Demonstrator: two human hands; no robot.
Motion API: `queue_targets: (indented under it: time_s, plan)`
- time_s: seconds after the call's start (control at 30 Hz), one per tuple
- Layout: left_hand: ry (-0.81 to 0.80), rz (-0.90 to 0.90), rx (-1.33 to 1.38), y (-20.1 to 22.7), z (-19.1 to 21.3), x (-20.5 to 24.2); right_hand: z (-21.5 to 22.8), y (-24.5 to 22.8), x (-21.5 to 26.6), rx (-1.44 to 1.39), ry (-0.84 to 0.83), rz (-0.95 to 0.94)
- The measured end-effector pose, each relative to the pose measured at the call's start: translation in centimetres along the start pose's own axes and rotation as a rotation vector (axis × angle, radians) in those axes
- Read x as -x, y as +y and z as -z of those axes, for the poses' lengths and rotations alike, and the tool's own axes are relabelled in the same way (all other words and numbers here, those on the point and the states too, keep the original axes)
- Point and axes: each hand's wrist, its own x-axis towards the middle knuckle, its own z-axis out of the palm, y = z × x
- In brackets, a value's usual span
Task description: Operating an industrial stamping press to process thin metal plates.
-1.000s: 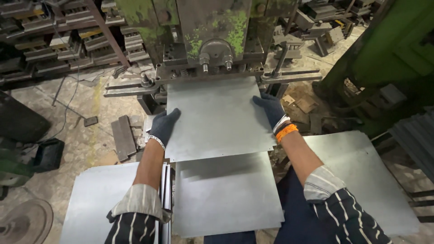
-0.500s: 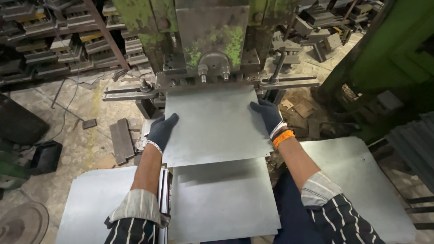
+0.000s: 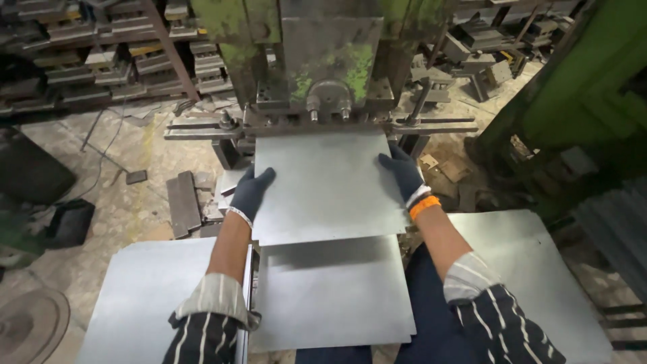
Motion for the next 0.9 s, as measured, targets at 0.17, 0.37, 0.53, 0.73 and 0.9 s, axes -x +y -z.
queue_targets:
  time_s: [0.17,0.37,0.53,0.73,0.9]
  plan:
    - [-0.016,0.084,0.047,-4.8,4.0,6.4,0.0,-1.2,11.4,0.088,-0.018,0.022]
    - [0.055,0.24,-0.21,-6.8,3.2,15.1,5.1,6.7,16.3,0.258,0.096,-0.076]
    - [0.066,0.2,-0.272,-5.3,2.0,16.2,6.5,8.3,14.1,0.28,0.122,-0.121]
    - [0.341,0.092,-0.7,-4.2,3.5,13.0,4.4,5.2,14.0,1.425,0.191,0.2]
    - [0.066,0.197,-0.847,-3.6,2.1,15.9,2.3,7.3,11.7,1.307,0.233,-0.06]
